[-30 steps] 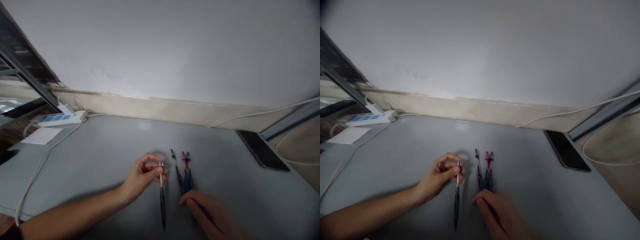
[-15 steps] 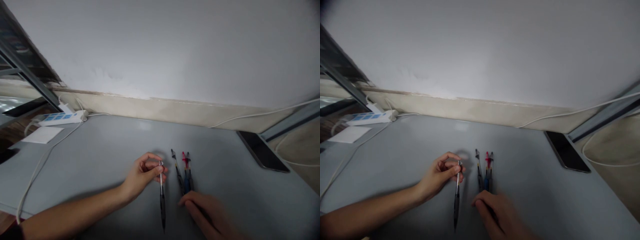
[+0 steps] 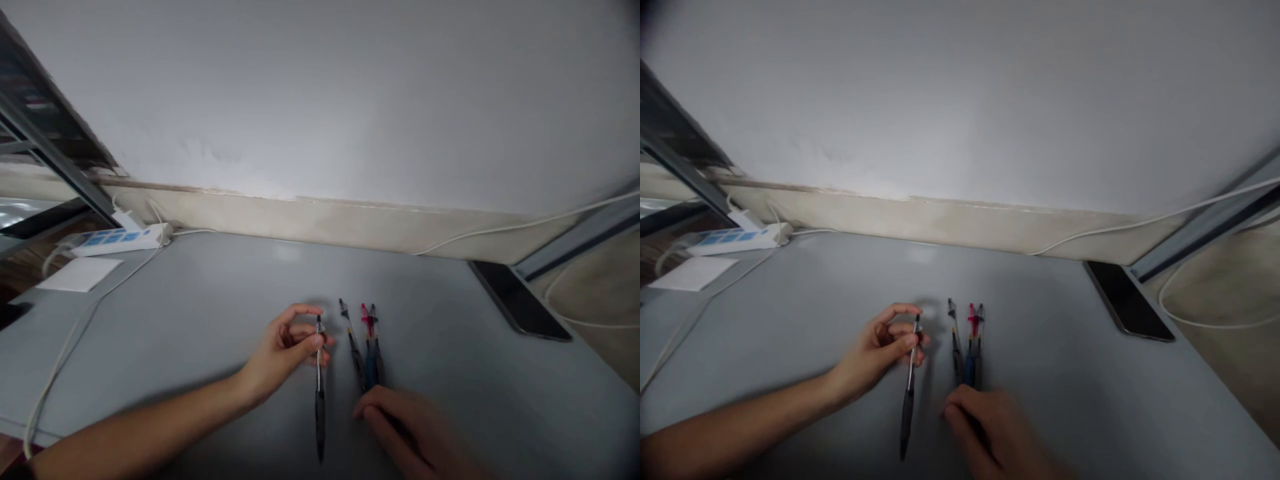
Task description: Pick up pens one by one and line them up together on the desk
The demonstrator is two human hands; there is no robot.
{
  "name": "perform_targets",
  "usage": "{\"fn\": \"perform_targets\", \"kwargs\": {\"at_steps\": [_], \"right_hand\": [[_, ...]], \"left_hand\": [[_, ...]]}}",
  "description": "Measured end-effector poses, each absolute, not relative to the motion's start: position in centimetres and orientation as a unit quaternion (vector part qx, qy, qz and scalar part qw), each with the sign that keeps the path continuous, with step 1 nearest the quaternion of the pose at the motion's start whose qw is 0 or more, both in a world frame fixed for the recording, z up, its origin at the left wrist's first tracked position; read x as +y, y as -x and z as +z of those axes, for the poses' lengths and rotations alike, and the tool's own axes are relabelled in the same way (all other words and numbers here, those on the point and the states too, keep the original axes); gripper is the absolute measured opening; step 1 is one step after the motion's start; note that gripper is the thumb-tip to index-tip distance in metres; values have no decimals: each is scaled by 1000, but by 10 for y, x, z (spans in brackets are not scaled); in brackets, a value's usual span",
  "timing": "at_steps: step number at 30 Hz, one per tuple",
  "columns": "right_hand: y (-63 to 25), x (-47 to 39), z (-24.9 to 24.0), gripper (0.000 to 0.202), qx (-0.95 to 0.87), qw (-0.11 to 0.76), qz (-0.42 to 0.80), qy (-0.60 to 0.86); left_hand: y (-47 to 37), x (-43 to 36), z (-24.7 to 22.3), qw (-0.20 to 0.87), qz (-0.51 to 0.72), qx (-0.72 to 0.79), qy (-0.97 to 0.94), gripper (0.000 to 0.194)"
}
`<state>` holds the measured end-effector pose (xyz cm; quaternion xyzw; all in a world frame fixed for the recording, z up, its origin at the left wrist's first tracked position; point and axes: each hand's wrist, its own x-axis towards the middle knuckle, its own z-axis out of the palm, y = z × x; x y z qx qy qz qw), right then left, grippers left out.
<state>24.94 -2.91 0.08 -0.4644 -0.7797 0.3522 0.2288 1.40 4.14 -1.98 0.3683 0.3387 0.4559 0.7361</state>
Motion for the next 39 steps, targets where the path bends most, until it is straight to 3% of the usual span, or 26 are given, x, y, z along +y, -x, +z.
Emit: {"fn": "perform_targets", "kwargs": {"at_steps": [7, 16, 28, 39], "right_hand": [[-248, -31, 0, 29, -808, 223, 319, 443], [-247, -33, -3, 25, -846, 244, 235, 412], [-244, -15, -10, 28, -921, 213, -1, 325], [-229, -31, -23, 12, -908, 200, -144, 338]], "left_hand": [[-14, 41, -21, 734, 471, 329, -362, 36], [-13, 41, -14, 724, 465, 356, -364, 42], [-18, 91, 0, 601, 387, 431, -551, 41], [-45, 133, -17, 547, 349, 473, -596, 28]]}}
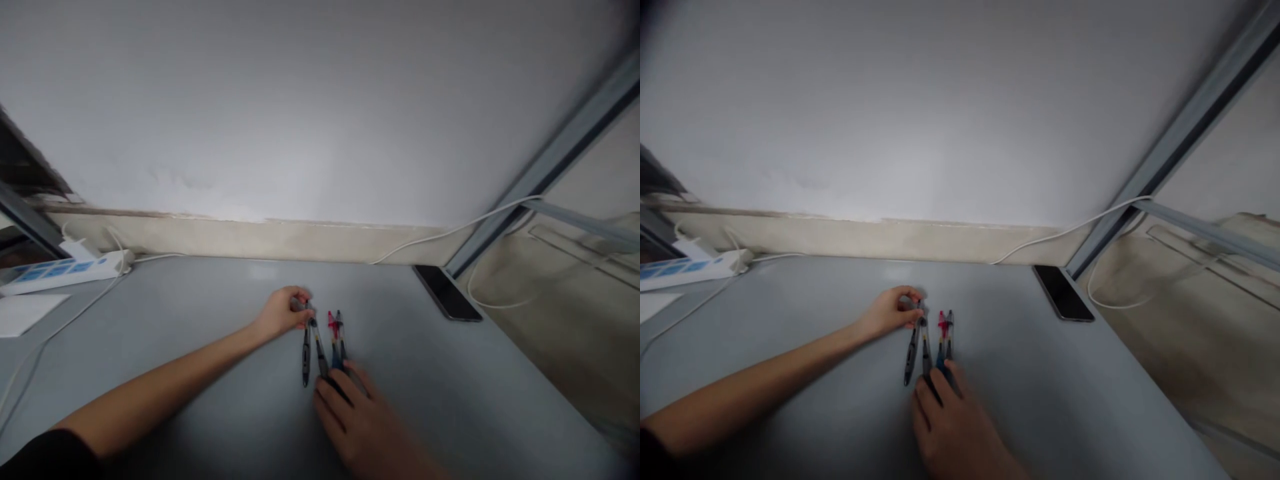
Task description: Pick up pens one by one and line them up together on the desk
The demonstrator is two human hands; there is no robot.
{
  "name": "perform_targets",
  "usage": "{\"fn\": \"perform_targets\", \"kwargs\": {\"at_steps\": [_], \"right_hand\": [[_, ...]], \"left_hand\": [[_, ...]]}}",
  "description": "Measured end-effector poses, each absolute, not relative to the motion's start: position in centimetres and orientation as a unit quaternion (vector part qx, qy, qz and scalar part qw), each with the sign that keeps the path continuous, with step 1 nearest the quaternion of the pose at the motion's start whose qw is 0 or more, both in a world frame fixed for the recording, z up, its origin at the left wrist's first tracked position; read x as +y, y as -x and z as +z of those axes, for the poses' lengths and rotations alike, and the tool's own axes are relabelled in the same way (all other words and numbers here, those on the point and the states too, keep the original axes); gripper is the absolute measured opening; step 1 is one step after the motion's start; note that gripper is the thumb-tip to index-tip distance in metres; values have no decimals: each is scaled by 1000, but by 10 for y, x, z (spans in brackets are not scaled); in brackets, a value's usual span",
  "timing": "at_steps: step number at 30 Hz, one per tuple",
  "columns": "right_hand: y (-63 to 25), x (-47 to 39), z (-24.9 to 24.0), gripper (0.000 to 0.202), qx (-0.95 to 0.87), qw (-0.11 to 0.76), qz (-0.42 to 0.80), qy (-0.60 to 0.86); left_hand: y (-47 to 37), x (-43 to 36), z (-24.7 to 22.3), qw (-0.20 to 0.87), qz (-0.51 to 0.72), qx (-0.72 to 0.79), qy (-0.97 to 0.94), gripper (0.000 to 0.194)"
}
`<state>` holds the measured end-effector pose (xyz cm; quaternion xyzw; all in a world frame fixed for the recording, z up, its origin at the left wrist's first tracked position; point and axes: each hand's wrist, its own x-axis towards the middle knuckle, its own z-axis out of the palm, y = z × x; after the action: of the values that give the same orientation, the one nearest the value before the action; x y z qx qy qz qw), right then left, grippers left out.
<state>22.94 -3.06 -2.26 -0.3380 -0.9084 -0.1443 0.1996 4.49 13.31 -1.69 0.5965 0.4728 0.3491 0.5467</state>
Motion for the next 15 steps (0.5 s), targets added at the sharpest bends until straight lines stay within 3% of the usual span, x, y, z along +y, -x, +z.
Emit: {"fn": "perform_targets", "kwargs": {"at_steps": [4, 9, 13, 15], "right_hand": [[-228, -33, -23, 7, -911, 208, -130, 331], [-241, -40, -8, 37, -909, 262, -124, 300], [-264, -56, 12, 46, -896, 305, -119, 300], [-275, -67, 17, 32, -863, 378, -65, 329]], "left_hand": [[-42, 129, -16, 548, 355, 467, -596, 31], [-28, 112, -9, 583, 332, 450, -590, 34], [-8, 77, -2, 600, 303, 435, -600, 34], [3, 54, 3, 591, 264, 428, -630, 35]]}}
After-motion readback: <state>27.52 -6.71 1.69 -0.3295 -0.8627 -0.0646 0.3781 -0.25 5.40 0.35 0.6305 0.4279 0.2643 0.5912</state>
